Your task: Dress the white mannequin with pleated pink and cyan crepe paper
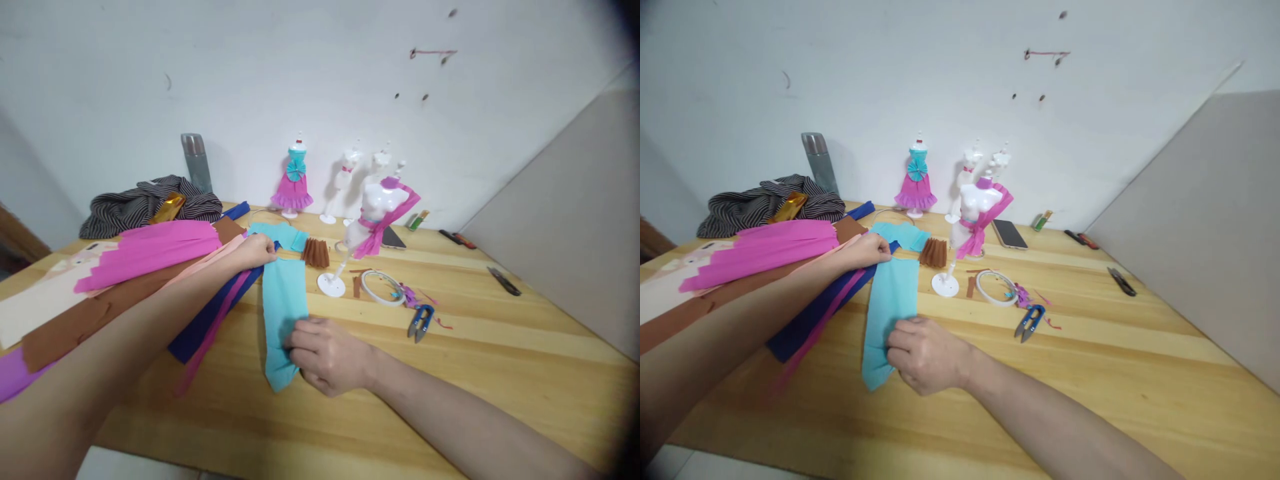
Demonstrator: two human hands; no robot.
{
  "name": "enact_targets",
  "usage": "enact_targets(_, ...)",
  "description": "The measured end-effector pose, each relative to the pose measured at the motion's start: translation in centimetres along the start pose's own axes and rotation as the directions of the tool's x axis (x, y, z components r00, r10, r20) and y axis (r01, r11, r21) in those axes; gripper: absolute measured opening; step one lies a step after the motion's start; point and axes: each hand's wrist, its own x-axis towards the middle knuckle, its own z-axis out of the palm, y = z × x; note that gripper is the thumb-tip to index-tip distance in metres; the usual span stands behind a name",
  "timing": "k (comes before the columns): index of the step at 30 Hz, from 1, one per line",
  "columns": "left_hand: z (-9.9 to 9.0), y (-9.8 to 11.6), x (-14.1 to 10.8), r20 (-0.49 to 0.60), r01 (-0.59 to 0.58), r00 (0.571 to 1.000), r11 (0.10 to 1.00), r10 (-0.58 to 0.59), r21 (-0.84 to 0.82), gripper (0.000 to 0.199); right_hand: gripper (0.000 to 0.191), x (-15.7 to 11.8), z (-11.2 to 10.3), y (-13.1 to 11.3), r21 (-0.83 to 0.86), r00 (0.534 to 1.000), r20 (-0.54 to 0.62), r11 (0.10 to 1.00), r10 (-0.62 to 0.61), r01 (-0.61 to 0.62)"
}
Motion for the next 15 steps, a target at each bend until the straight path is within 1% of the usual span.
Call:
enact_targets(2, -0.1, -0.2, 0.5, 0.044, 0.063, 0.997, 0.998, -0.062, -0.031, 0.034, 0.014, 0.0, 0.0, 0.0, 0.001, 1.000, -0.006, 1.000, 0.002, -0.002)
enact_targets(4, 0.0, -0.4, 0.9, 0.074, 0.112, 0.991, 0.993, -0.108, -0.049, 0.033, 0.014, 0.1, -0.1, -0.1, -0.003, 1.000, -0.011, 1.000, 0.002, -0.002)
enact_targets(7, 0.3, -0.5, 0.8, 0.070, 0.128, 0.990, 0.991, -0.125, -0.038, 0.033, 0.014, 0.0, -0.1, -0.1, -0.006, 1.000, -0.020, 1.000, 0.010, -0.010)
enact_targets(11, 0.8, -0.3, -0.7, -0.027, 0.089, 0.996, 0.996, -0.088, 0.029, 0.030, 0.015, -0.3, -0.1, 0.1, -0.008, 0.999, -0.029, 0.999, 0.035, -0.036)
enact_targets(13, 1.3, -0.2, -1.7, -0.110, 0.088, 0.991, 0.994, -0.080, 0.068, 0.022, 0.015, -0.5, -0.3, 0.2, -0.014, 0.997, -0.058, 0.999, 0.048, -0.049)
enact_targets(15, 1.8, -0.2, -2.5, -0.206, 0.106, 0.975, 0.989, -0.083, 0.099, 0.021, 0.014, -0.6, -0.8, 0.3, -0.028, 0.992, -0.110, 0.998, 0.061, -0.064)
